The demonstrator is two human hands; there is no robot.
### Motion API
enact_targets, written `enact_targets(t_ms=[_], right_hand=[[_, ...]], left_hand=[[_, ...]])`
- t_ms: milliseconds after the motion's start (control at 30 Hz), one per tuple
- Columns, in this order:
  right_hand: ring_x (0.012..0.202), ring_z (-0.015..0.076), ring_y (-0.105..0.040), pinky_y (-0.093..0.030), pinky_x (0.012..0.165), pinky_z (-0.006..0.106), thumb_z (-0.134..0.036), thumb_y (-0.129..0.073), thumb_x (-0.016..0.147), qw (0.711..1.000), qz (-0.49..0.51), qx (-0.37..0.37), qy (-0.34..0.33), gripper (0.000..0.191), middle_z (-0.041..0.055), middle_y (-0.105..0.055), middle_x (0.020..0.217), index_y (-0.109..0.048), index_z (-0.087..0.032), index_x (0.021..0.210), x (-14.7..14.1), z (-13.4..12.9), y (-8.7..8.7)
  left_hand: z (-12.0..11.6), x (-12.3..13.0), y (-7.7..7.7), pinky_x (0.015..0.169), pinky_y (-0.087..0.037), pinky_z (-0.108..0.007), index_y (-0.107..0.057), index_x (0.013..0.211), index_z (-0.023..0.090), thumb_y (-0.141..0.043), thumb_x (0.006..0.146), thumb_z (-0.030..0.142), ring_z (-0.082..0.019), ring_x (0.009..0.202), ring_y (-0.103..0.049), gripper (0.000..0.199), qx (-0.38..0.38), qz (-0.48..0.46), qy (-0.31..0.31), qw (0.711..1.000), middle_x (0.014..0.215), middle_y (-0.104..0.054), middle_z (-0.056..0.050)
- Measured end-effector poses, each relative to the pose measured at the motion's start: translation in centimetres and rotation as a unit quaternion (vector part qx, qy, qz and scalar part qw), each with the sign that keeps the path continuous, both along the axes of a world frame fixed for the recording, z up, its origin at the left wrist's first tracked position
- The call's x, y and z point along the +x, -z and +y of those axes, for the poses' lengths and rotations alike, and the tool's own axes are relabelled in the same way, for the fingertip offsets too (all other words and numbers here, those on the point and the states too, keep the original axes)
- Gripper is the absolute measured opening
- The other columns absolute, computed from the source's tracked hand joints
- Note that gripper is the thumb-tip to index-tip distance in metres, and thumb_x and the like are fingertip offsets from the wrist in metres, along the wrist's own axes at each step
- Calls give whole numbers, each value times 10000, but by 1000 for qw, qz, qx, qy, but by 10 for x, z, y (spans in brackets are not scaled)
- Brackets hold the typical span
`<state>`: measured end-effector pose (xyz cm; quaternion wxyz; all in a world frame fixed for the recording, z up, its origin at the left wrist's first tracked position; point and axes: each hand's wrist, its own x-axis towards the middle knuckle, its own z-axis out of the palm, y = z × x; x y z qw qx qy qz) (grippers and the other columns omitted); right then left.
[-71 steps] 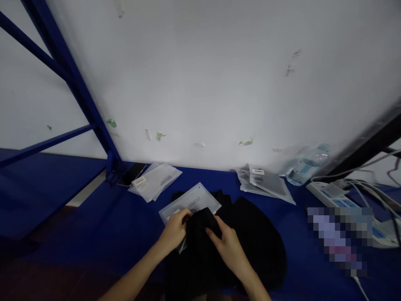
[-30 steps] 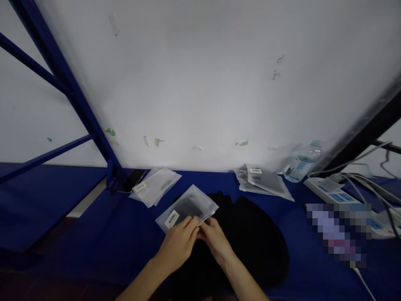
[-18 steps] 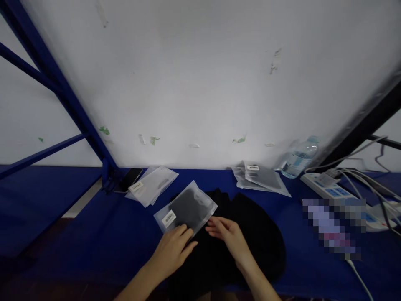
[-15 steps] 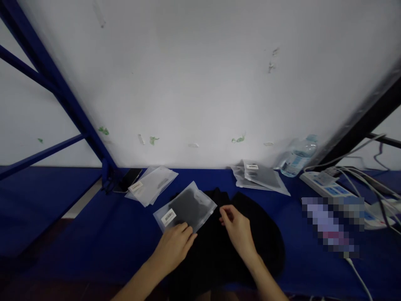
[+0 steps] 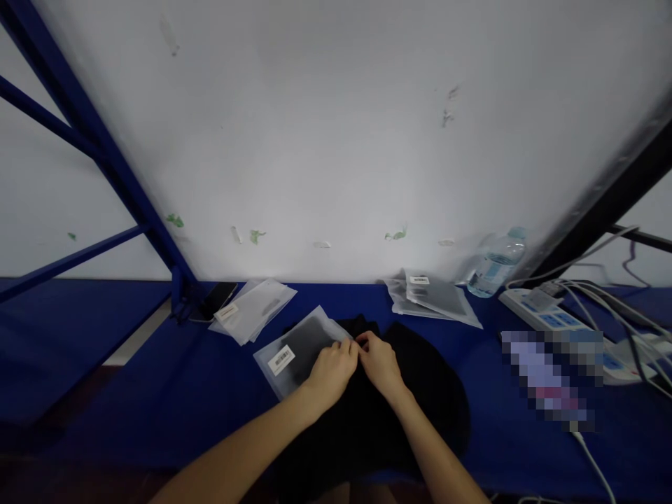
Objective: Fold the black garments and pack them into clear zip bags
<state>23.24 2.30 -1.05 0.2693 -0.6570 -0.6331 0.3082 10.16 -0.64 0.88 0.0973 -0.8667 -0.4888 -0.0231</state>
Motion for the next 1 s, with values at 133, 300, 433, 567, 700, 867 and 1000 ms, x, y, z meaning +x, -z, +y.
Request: enact_targets(t_ms=[133,300,433,567,700,867,1000], right_hand=[[791,243,-661,-411,667,304,-301,-541,836,999,-28,-19,-7,183,98,-709,817,-678,-188,880,-1,3,-3],[795,245,-663,-418,663,299,-332,-566,819,999,-17,-26,-13,216,101,-710,813,-678,-172,912,-1,6,-7],[563,150,-626,-407,551,226,-330,-542,833,998,37,-37,-41,247,7,-641,565,-641,-196,650,0,4,-7],[368,107,-513,-371,429,197,-352,-495,855,995,87,-43,-17,284,-52,-519,407,-598,-203,636,1,-1,-5],[313,94,-484,-365,380,181,-316,-500,842,990,129,-48,7,256,-64,-513,383,-575,-204,624,2,-3,-3],[296,91,-482,-367,349,173,-319,-559,812,979,197,-49,19,255,-64,-504,361,-563,-195,588,3,-2,1],[423,110,-584,-466,409,185,-390,-605,796,958,279,-52,28,258,-27,-593,490,-589,-182,643,4,-2,-2]], left_hand=[[2,-2,0,578,-572,-319,-572,1034,72,-485,837,-24,-221,726,-678,236,4,10,3,1000,906,-646,-113],[5,-7,4,602,-571,-305,-561,1022,84,-459,867,-9,-206,736,-675,207,21,6,37,999,880,-635,-93],[3,-13,9,641,-560,-296,-545,1031,111,-455,911,55,-201,802,-659,160,40,-4,73,997,899,-614,-74],[-18,-34,10,581,-522,-301,-547,921,146,-457,913,64,-195,707,-629,122,59,-2,76,995,802,-583,-46],[-53,-76,9,487,-455,-305,-540,815,167,-431,894,15,-202,626,-599,204,71,14,69,995,732,-563,-32],[-82,-109,10,485,-433,-291,-540,755,175,-452,888,26,-175,560,-574,218,108,3,54,993,665,-550,-5],[-79,-110,-5,587,-496,-335,-592,857,167,-489,930,230,-211,667,-624,141,71,-59,-4,996,737,-621,-35]])
